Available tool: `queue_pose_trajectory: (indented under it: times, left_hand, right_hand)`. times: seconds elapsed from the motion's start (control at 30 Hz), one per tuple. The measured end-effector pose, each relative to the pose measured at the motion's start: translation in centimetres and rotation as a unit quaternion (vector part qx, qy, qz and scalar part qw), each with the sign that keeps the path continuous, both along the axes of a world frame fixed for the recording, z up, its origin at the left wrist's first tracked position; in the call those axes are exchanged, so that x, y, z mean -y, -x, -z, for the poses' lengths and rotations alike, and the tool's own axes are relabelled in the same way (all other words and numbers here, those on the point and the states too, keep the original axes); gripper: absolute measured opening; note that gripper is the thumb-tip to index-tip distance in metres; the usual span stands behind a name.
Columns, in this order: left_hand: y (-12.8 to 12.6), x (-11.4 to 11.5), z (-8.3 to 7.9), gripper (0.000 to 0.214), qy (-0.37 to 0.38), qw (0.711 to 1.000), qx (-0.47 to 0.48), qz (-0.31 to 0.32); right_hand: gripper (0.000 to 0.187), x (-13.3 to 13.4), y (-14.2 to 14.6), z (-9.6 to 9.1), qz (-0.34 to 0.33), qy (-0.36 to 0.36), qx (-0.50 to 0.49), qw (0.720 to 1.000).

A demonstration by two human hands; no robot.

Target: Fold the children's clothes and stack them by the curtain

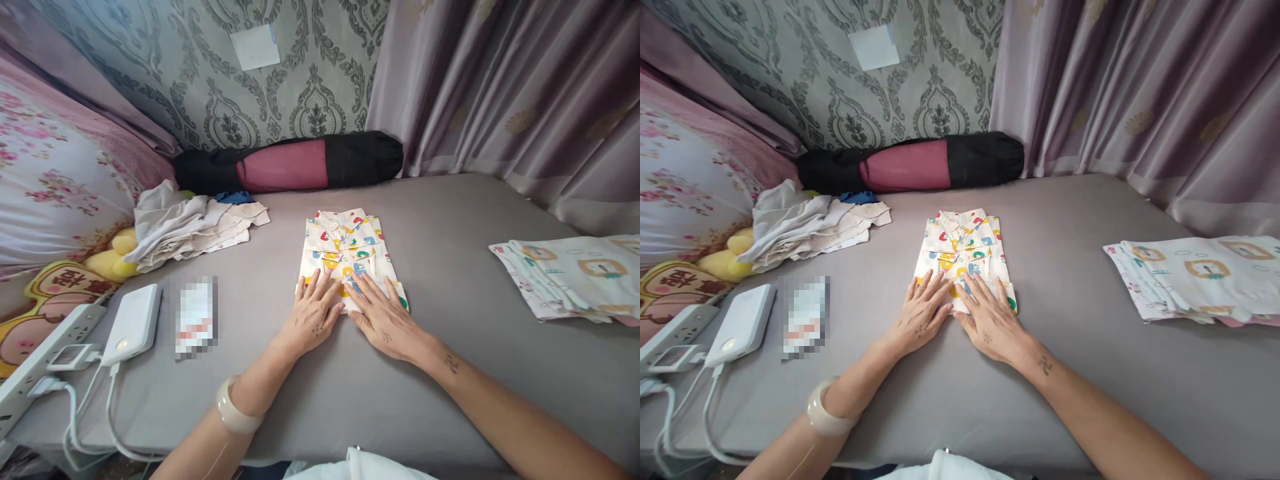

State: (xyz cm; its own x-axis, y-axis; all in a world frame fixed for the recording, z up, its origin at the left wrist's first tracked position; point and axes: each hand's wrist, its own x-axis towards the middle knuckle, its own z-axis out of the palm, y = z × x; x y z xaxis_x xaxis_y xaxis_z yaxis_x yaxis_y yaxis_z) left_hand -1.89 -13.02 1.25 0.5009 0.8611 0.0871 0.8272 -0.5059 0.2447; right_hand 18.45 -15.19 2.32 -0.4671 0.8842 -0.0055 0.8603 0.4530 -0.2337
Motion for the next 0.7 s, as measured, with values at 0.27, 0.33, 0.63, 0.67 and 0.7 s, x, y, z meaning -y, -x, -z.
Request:
queue_pose_trajectory:
  times: [0.27,0.33,0.63,0.67,0.7]
  left_hand:
    - [0.1,-0.3,0.6,0.055,0.029,0.999,-0.017,0.015]
    - [0.2,-0.3,0.7,0.055,0.026,0.999,-0.008,0.017]
    - [1.0,-0.5,0.7,0.053,0.004,1.0,0.006,-0.028]
    - [1.0,-0.6,0.8,0.054,0.007,0.999,-0.004,-0.04]
    - [1.1,-0.7,0.9,0.056,0.014,0.999,-0.013,-0.05]
  right_hand:
    - [0.06,-0.1,-0.2,0.6,0.002,0.022,0.017,1.0]
    - [0.06,-0.1,-0.2,0.5,0.002,0.021,0.013,1.0]
    - [0.059,-0.2,-0.8,0.1,0.054,0.023,0.01,0.998]
    - [0.058,-0.2,-0.9,0.2,0.066,0.018,0.015,0.998]
    - [0.058,-0.3,-1.0,0.4,0.074,0.016,0.021,0.997]
